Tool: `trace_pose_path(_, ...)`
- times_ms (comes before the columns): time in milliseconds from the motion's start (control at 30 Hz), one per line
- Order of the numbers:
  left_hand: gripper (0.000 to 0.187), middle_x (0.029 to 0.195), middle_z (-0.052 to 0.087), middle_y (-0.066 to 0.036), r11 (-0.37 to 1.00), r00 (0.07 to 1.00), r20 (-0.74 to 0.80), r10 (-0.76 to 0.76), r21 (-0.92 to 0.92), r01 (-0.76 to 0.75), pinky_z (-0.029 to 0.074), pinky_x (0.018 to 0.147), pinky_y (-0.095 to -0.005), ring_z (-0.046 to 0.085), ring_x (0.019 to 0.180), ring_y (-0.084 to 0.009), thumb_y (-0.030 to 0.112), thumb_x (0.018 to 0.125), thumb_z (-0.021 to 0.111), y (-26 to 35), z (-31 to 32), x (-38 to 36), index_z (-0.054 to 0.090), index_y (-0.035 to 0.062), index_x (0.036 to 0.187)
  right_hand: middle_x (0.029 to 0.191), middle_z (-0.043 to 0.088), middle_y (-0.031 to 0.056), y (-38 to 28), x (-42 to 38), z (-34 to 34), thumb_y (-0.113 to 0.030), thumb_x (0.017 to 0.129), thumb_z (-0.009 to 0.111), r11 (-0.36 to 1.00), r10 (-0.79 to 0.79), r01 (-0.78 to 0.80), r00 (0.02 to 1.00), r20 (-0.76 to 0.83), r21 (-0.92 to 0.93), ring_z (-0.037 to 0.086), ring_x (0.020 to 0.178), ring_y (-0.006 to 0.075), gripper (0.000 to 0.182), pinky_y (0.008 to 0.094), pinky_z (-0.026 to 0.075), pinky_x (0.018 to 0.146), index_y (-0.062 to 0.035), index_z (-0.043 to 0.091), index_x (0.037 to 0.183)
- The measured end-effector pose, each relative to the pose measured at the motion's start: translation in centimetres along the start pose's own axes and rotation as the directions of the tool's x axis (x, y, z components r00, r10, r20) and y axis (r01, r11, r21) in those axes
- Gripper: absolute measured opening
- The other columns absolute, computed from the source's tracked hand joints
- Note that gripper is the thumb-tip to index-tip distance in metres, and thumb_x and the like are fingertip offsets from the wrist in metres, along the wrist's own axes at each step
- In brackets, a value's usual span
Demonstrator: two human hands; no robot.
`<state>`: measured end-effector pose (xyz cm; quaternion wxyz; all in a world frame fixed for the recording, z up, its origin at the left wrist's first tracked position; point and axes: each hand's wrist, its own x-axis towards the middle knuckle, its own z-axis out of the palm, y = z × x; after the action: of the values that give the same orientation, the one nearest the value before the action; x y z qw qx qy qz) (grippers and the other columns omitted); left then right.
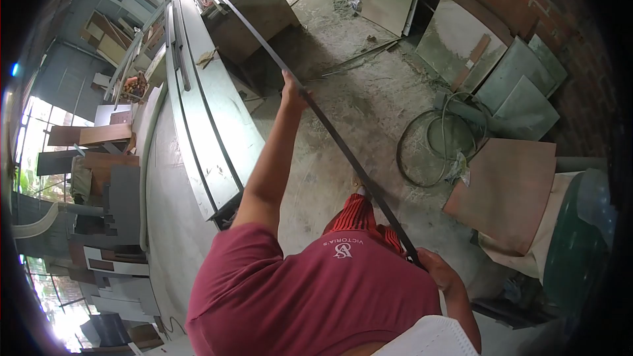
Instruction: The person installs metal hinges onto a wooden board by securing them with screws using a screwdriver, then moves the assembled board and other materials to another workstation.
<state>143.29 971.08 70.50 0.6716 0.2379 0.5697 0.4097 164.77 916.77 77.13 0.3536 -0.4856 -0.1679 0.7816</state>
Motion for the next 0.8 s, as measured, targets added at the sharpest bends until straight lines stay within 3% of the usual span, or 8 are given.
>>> trace_pose_path(67, 0.105, 0.135, 0.031, -0.025, 0.989, 0.994, 0.104, 0.029, 0.141, -0.043, 0.036, 0.093, -0.0554, 0.039, 0.12, -0.0402, 0.08, 0.073, 0.039, -2.6, -1.2, -5.8, 0.016, 0.0047, 0.142, 0.069, 0.052, -0.0049, -0.5, 0.6, 0.2, -0.052, 0.092, 0.041, 1.0, -0.023, 0.023, 0.999, 0.026, 0.017, 0.043, 0.055, 0.0015, 0.053, 0.0166, 0.033, 0.049, -0.0066, 0.051, 0.118)
trace_pose_path(100, 0.107, 0.14, 0.026, -0.026, 0.99, 0.998, 0.062, 0.027, 0.133, -0.035, 0.034, 0.096, -0.0571, 0.037, 0.124, -0.0405, 0.081, 0.072, 0.039, -3.9, -0.3, -10.4, 0.014, 0.0049, 0.143, 0.067, 0.051, -0.0046, -0.8, 0.9, 0.3, -0.051, 0.093, 0.04, 0.999, -0.047, 0.046, 0.999, 0.028, 0.023, 0.042, 0.054, 0.0017, 0.052, 0.0166, 0.033, 0.049, -0.0067, 0.051, 0.118)
trace_pose_path(167, 0.094, 0.138, 0.033, -0.025, 0.995, 0.983, 0.163, -0.086, 0.057, 0.077, 0.034, 0.097, -0.0572, 0.045, 0.116, -0.042, 0.073, 0.08, 0.04, -8.2, -1.3, -15.5, 0.01, 0.0109, 0.144, 0.066, 0.05, -0.0043, -1.9, 1.4, 0.6, -0.05, 0.094, 0.039, 0.997, -0.071, 0.07, 0.997, 0.032, 0.036, 0.042, 0.053, 0.0019, 0.051, 0.0166, 0.033, 0.048, -0.0068, 0.051, 0.118)
trace_pose_path(233, 0.089, 0.138, 0.032, -0.023, 0.95, 0.921, 0.254, -0.297, -0.014, 0.31, 0.036, 0.095, -0.0571, 0.044, 0.118, -0.0418, 0.07, 0.082, 0.039, -11.5, -1.3, -20.1, 0.002, 0.019, 0.145, 0.065, 0.047, -0.004, -3.8, 1.7, 0.6, -0.047, 0.095, 0.038, 0.998, -0.048, 0.045, 0.997, 0.063, 0.046, 0.04, 0.05, 0.0026, 0.047, 0.0171, 0.033, 0.047, -0.007, 0.049, 0.118)
trace_pose_path(300, 0.084, 0.137, 0.034, -0.022, 0.925, 0.845, 0.406, -0.348, 0.004, 0.379, 0.038, 0.096, -0.0539, 0.044, 0.118, -0.0409, 0.065, 0.085, 0.038, -13.3, -1.3, -23.0, 0.002, 0.0182, 0.145, 0.065, 0.046, -0.0037, -4.9, 2.8, 0.5, -0.046, 0.096, 0.037, 0.997, -0.021, 0.016, 0.998, 0.066, 0.075, 0.039, 0.05, 0.0028, 0.047, 0.0176, 0.034, 0.046, -0.0068, 0.049, 0.119)
trace_pose_path(500, 0.063, 0.133, 0.039, -0.021, 0.981, 0.886, 0.424, -0.189, 0.046, 0.187, 0.044, 0.091, -0.0488, 0.051, 0.111, -0.037, 0.049, 0.094, 0.036, -11.6, 1.6, -24.7, 0.009, 0.0185, 0.143, 0.067, 0.045, -0.0023, -6.8, 6.8, 1.4, -0.041, 0.098, 0.034, 0.994, -0.055, 0.046, 0.994, 0.092, 0.099, 0.039, 0.049, 0.0035, 0.043, 0.0185, 0.037, 0.045, -0.0059, 0.046, 0.119)
trace_pose_path(567, 0.053, 0.126, 0.044, -0.019, 0.991, 0.929, 0.347, -0.131, 0.054, 0.12, 0.047, 0.087, -0.0472, 0.054, 0.105, -0.0349, 0.037, 0.097, 0.037, -10.7, 1.9, -24.5, 0.012, 0.0202, 0.141, 0.067, 0.044, -0.0025, -7.4, 8.1, 1.9, -0.042, 0.097, 0.036, 0.988, -0.073, 0.06, 0.993, 0.093, 0.143, 0.039, 0.05, 0.0034, 0.04, 0.0182, 0.037, 0.045, -0.0059, 0.048, 0.112)
trace_pose_path(800, 0.051, 0.114, 0.05, -0.015, 0.997, 0.96, 0.273, -0.06, 0.056, 0.046, 0.05, 0.082, -0.0469, 0.058, 0.096, -0.0298, 0.028, 0.097, 0.041, -9.8, 1.6, -19.8, 0.015, 0.0238, 0.141, 0.068, 0.045, -0.002, -9.6, 12.2, 3.1, -0.045, 0.095, 0.041, 0.986, -0.087, 0.074, 0.993, 0.085, 0.148, 0.039, 0.05, 0.0035, 0.043, 0.0182, 0.036, 0.046, -0.006, 0.048, 0.112)
